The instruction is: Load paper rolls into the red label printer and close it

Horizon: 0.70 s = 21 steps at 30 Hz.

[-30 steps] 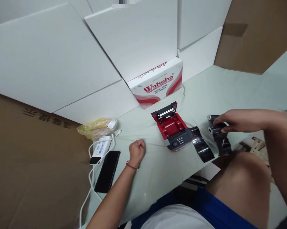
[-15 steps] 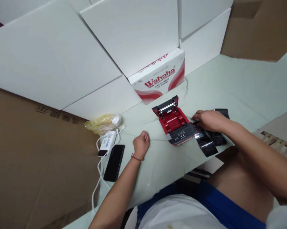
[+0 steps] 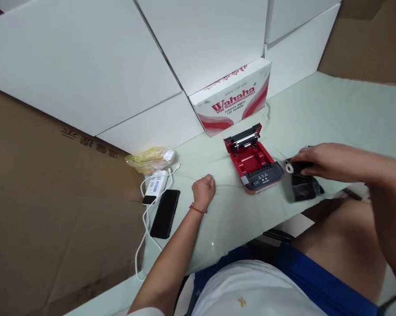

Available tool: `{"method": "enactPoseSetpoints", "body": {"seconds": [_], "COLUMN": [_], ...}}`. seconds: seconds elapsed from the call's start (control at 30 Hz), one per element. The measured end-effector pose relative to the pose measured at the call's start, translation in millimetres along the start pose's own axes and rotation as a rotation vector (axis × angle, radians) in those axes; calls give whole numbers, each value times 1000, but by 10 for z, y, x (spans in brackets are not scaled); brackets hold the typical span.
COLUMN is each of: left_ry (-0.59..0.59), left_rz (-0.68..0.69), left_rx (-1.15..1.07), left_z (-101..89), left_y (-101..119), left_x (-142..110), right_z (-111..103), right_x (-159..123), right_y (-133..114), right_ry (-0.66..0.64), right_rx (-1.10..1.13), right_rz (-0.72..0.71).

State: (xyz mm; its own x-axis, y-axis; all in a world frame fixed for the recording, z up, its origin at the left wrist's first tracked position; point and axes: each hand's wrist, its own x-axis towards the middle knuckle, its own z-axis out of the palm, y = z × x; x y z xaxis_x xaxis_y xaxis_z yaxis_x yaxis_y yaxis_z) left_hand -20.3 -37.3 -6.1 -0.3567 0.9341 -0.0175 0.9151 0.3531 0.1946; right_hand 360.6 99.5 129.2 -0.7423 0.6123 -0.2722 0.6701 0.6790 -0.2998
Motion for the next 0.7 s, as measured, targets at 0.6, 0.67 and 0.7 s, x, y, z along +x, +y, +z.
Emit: {"method": "enactPoseSetpoints", "body": {"seconds": [0.6, 0.67, 0.7], "left_ry": [-28, -23, -21], "left_rz": [-7, -6, -6], "left_rx": [-11, -26, -35], "left_z": [4, 0, -1], "left_y": [-14, -13, -12], "left_x": [6, 10, 10], "right_z": [198, 199, 201], "right_x": [1062, 1139, 1178], "right_y": [-1170, -1176, -1173], "right_ry": [57, 41, 35], "right_rx": [-130, -112, -100], "right_rz": [176, 188, 191]}}
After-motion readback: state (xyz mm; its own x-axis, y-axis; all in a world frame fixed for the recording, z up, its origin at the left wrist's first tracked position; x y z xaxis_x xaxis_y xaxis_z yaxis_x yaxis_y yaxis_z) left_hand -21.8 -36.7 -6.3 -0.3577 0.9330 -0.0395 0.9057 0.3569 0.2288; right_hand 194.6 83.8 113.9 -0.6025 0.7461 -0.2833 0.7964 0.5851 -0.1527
